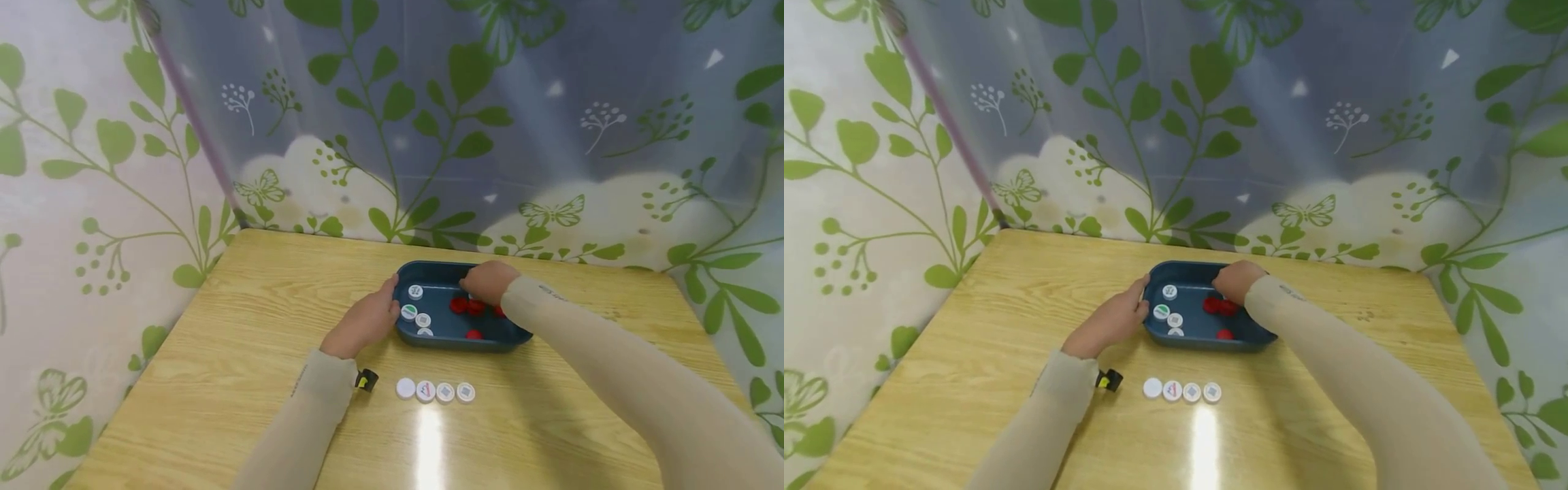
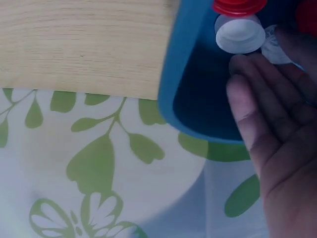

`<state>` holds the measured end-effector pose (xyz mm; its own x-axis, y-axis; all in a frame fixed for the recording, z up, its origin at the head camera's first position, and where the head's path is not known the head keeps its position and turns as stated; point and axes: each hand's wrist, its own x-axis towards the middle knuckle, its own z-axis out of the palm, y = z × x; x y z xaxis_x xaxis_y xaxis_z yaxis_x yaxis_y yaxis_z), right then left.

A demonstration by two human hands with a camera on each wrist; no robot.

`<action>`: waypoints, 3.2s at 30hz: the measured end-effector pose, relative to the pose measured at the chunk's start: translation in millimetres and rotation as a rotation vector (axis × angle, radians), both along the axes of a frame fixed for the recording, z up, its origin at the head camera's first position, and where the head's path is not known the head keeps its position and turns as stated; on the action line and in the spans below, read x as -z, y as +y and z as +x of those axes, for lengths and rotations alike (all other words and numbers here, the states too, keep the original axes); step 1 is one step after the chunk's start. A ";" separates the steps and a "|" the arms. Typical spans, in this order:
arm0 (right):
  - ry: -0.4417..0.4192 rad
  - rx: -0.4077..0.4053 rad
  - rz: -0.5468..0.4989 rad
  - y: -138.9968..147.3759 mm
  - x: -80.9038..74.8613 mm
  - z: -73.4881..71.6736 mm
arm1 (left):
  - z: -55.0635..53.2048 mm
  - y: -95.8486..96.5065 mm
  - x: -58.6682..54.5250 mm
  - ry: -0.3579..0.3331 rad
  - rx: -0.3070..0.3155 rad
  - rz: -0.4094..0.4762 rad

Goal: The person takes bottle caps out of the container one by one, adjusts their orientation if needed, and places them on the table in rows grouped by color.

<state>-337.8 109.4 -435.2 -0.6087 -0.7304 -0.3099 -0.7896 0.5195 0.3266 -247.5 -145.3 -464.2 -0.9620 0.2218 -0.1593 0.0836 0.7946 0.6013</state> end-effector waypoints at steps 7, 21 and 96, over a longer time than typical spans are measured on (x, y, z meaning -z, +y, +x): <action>-0.097 0.098 -0.069 -4.8 -0.1 -2.5 | 1.3 1.3 -4.5 0.003 -0.006 0.000; -0.069 0.117 -0.031 -10.5 2.9 1.5 | 2.2 4.0 -0.4 -0.028 -0.017 0.008; -0.188 0.195 -0.667 62.3 41.0 168.6 | 1.0 7.0 -5.1 -0.020 -0.017 0.014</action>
